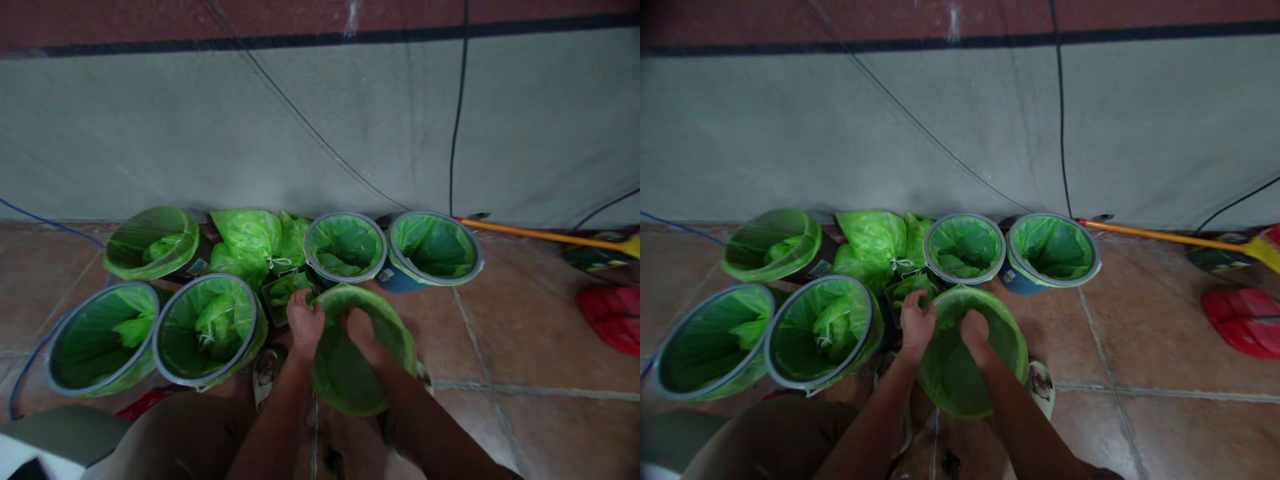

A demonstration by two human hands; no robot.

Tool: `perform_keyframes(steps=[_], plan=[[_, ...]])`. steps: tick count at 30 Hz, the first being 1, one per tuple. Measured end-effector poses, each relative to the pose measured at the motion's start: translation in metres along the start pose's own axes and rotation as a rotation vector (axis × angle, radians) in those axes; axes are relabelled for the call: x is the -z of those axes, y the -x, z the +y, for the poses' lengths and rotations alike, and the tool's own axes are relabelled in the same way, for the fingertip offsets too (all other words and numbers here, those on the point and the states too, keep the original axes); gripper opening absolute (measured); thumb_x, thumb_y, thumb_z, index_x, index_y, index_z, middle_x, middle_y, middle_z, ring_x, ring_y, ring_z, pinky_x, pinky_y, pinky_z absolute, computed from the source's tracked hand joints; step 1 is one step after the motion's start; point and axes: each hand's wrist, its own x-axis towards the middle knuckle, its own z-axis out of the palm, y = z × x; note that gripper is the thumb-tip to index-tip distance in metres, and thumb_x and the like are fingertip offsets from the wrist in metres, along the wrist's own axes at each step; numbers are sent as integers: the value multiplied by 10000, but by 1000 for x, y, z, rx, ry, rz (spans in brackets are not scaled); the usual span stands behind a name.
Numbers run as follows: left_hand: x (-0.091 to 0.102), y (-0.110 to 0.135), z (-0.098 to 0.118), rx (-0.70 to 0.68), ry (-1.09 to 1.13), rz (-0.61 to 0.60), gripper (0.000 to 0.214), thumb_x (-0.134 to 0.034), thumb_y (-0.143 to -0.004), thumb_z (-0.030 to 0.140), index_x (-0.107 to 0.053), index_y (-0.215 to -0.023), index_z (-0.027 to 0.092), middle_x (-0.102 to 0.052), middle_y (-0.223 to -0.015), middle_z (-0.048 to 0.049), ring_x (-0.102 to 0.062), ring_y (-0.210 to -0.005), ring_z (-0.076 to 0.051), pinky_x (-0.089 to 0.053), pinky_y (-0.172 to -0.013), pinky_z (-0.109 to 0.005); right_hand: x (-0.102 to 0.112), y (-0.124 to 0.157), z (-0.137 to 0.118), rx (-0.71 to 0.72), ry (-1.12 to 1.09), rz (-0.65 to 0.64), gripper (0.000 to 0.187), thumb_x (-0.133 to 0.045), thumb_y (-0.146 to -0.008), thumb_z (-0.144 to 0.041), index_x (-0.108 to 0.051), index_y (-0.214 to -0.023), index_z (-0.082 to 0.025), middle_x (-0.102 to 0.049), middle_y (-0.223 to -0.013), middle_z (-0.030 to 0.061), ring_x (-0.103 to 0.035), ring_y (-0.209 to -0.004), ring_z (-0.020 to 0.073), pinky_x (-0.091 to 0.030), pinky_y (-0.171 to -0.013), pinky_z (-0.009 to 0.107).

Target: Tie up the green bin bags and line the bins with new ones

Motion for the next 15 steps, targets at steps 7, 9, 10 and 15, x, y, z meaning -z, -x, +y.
perform_keyframes(steps=[7, 9, 10, 15], plan=[[-21, -53, 28, 23, -241, -541, 441, -333, -991, 349, -722, -964, 145, -730, -1024, -139, -674, -978, -233, -500, -851, -321, 49, -20, 0, 80, 250, 276, 358, -392, -953, -311, -662, -1135, -160, -700, -1115, 133, -613, -1058, 243, -425, -926, 345], [-26, -51, 24, -45, -284, -598, 436, -340, -996, 350, -727, -963, 151, -734, -1029, -128, -673, -985, -215, -493, -855, -299, 56, -29, 7, 100, 290, 151, 342, -401, -961, -313, -659, -1143, -179, -704, -1108, 122, -615, -1067, 231, -425, -935, 331], [-28, -47, 20, -86, -284, -596, 432, -342, -998, 348, -728, -968, 157, -737, -1025, -121, -674, -981, -207, -492, -857, -293, 58, -31, 12, 110, 300, 71, 344, -395, -968, -317, -658, -1148, -187, -711, -1080, 120, -627, -1046, 225, -435, -918, 320], [-28, -33, 3, -273, -188, -560, 337, -425, -982, 354, -679, -1156, 216, -723, -1134, -60, -666, -1017, -181, -475, -921, -275, 68, -28, 33, 136, 310, -101, 373, -394, -970, -324, -625, -1225, -180, -719, -1042, 133, -655, -1026, 237, -465, -872, 307]])
